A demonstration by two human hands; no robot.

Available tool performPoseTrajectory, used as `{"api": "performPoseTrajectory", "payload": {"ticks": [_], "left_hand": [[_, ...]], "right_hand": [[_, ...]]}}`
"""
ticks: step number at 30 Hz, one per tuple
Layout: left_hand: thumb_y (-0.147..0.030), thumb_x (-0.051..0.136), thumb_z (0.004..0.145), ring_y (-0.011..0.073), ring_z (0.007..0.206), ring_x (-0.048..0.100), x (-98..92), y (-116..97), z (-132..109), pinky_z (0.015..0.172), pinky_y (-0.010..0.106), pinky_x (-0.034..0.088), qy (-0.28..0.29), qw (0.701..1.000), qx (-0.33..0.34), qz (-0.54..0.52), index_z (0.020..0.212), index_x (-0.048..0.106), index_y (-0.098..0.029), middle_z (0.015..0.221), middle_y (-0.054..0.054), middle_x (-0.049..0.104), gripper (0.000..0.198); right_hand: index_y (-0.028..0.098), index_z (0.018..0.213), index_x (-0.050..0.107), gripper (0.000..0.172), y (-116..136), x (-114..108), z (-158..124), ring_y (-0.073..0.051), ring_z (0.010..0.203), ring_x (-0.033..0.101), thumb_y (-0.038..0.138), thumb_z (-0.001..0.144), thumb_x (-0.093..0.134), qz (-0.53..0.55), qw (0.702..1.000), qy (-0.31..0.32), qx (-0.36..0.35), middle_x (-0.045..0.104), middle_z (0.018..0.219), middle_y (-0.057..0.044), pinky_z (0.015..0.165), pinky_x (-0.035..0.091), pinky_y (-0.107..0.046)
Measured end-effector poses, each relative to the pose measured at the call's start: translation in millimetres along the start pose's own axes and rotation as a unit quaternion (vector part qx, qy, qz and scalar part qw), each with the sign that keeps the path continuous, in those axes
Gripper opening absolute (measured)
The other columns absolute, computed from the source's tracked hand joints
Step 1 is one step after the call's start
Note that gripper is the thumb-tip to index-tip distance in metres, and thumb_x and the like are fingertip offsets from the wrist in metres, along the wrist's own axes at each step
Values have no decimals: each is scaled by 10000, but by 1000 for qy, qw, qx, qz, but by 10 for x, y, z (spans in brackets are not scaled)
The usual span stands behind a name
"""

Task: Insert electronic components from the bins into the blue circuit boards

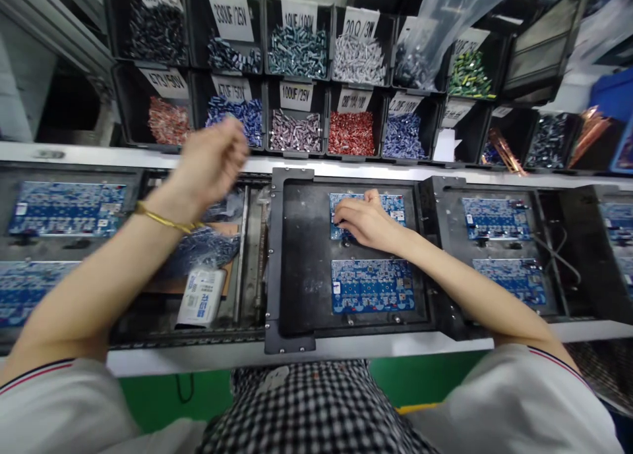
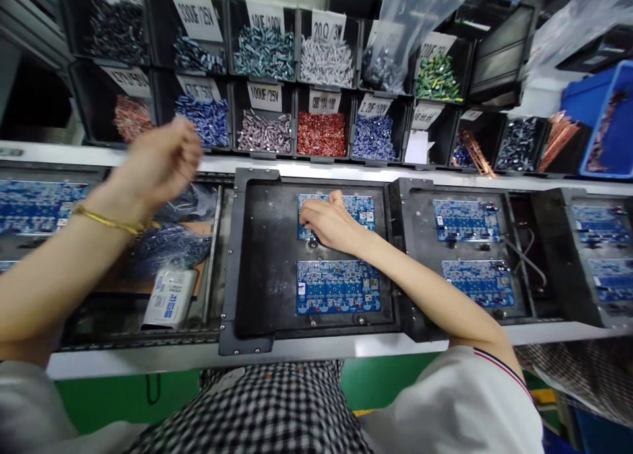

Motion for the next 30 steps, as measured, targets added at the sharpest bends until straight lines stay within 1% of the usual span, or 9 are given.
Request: {"api": "performPoseTrajectory", "payload": {"ticks": [3, 5, 9, 12, 16, 19, 22, 25, 30], "left_hand": [[-155, 466, 945, 2, 460, 433, 454, 507, -430, 443, 91, 349, 125, 985, -106, -50, 761, 550, -115, 598, -36, 503, 206], [-184, 533, 915, 8, 444, 439, 652, 744, -640, 419, 95, 348, 163, 973, -150, -64, 769, 575, -105, 600, -34, 509, 172], [-184, 543, 905, 18, 478, 472, 945, 978, -856, 443, 99, 377, 207, 953, -201, -98, 787, 600, -99, 623, -29, 517, 156], [-172, 559, 894, 10, 487, 450, 1114, 1046, -919, 461, 96, 364, 223, 942, -213, -129, 758, 601, -93, 626, -28, 511, 162], [-160, 602, 861, -1, 464, 366, 1242, 1061, -934, 431, 101, 275, 214, 952, -171, -138, 762, 632, -92, 589, -44, 468, 124], [-175, 616, 851, 12, 507, 403, 1246, 1092, -908, 504, 112, 342, 188, 960, -160, -131, 746, 643, -101, 600, -37, 486, 132], [-197, 616, 853, 24, 549, 441, 1180, 1121, -855, 564, 131, 388, 174, 962, -169, -126, 724, 627, -102, 645, -20, 522, 161], [-213, 595, 866, 29, 525, 425, 1061, 1107, -812, 514, 133, 353, 173, 963, -169, -115, 714, 600, -100, 626, -18, 490, 190], [-247, 499, 907, 38, 423, 340, 1091, 1057, -920, 420, 154, 241, 288, 930, -187, -134, 660, 552, -122, 531, -13, 457, 281]], "right_hand": [[176, 863, 600, 139, 15, -61, 15, -182, 849, 598, 192, 887, 464, -5, 1000, -1, 22, 670, 924, -31, 771, 205, -351], [177, 849, 604, 96, 61, -235, -16, -175, 832, 609, 221, 880, 524, 18, 997, -57, 43, 679, 886, -16, 768, 234, -343], [196, 889, 623, 134, 261, -694, -219, -161, 901, 624, 260, 915, 508, 62, 970, -232, 39, 695, 928, -16, 766, 308, -327], [227, 929, 630, 142, 430, -803, -350, -155, 897, 621, 279, 923, 498, 0, 961, -276, -1, 697, 980, -2, 780, 285, -349], [237, 917, 622, 177, 453, -723, -383, -163, 881, 603, 296, 943, 457, -82, 966, -241, 29, 693, 1016, -3, 788, 221, -380], [223, 872, 607, 217, 468, -694, -363, -184, 896, 585, 255, 950, 407, -95, 973, -199, 62, 688, 1001, -17, 788, 200, -390], [208, 853, 582, 209, 457, -760, -333, -183, 866, 574, 229, 937, 392, -75, 975, -193, 76, 677, 968, -27, 780, 211, -383], [195, 823, 550, 155, 199, -793, -238, -182, 864, 565, 237, 903, 424, -10, 974, -202, 103, 650, 913, -34, 771, 246, -359], [185, 791, 528, 97, -420, -445, 74, -193, 877, 548, 236, 839, 461, 67, 982, -122, 125, 616, 903, -37, 773, 243, -349]]}}
Point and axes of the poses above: each hand's wrist, its own z-axis towards the middle knuckle, its own x-axis out of the palm, y = z × x, the point moved 8 cm from there along z, towards the middle knuckle
